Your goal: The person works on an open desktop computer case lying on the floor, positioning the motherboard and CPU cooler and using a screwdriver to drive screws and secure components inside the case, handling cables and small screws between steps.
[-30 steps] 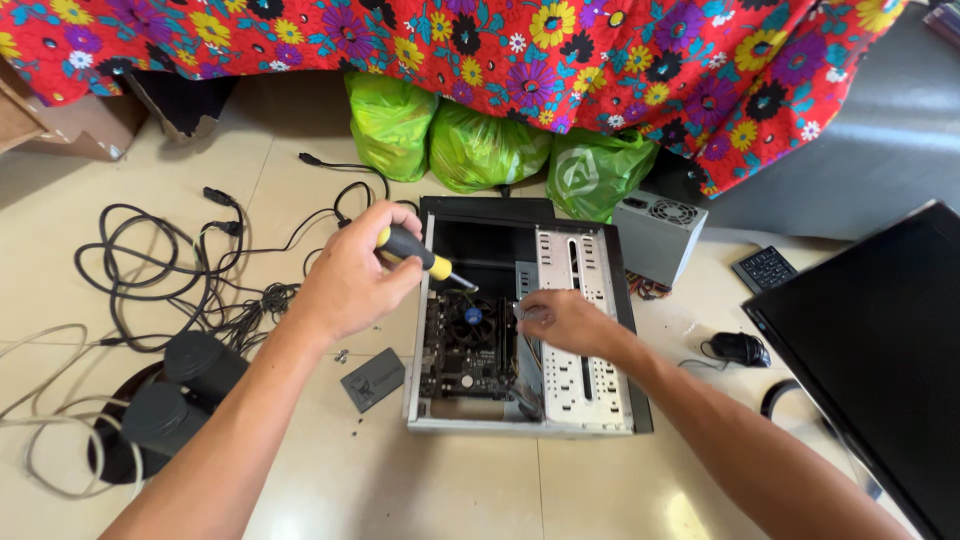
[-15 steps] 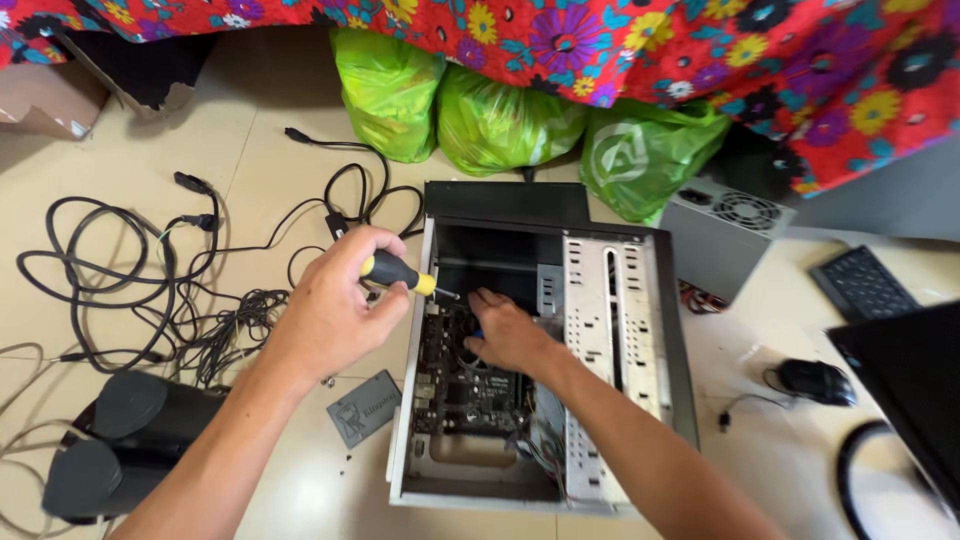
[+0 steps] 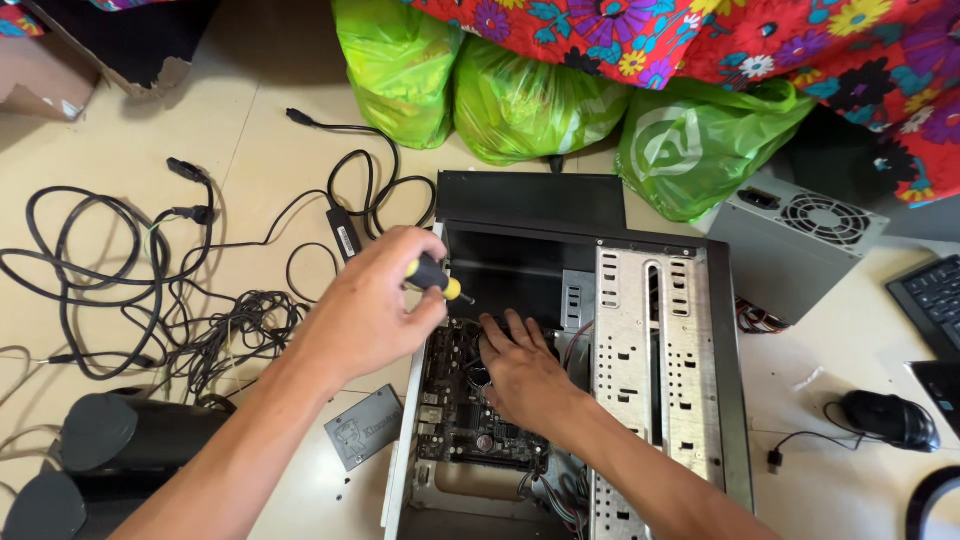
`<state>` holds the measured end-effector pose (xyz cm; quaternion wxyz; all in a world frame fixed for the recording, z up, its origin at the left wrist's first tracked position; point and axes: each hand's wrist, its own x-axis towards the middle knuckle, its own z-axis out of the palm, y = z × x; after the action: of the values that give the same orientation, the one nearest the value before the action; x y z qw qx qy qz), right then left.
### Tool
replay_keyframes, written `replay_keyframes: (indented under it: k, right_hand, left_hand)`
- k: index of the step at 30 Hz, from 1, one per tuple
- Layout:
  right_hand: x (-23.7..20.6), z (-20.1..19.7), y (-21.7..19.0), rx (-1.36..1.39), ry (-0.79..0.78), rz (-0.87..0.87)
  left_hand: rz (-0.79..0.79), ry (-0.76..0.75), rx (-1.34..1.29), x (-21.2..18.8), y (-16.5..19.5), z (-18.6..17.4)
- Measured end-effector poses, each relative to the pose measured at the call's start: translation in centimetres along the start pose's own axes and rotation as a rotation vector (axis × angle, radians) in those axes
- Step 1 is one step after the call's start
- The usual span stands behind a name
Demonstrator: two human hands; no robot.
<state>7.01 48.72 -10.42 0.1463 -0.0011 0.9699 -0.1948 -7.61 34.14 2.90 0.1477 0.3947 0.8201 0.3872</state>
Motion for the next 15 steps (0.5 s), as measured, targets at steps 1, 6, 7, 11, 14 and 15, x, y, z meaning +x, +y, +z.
replay_keyframes:
  k: [1,6,7,11,14,15]
  right_hand:
    - [-0.2,-0.2,0.0,-0.005,0.000,-0.015]
    - [-0.8,-0.5,0.6,0.032,0.029,-0.093]
    - [-0.9,-0.4,0.7,0.050,0.034,-0.103]
    - [-1.1,-0.1,1.0,0.049,0.052,-0.131]
    - [-1.0,0.1,1.2,0.076,0.079,-0.130]
    - [-0.9,0.2,1.3,0.088,0.106,-0.133]
  left_hand:
    - [-0.024,-0.024,0.041,0.3,-0.1,0.3]
    - [0.257,-0.058,0.218,2.2,-1.0,1.9]
    - [0.315,-0.056,0.248,2.4,-1.2,2.2]
    - [0.198,-0.207,0.286,2.8,-1.7,3.3]
    - [0.253,-0.204,0.292,3.0,-1.9,3.9]
    - [0.256,-0.209,0.302,3.2,-2.0,4.1]
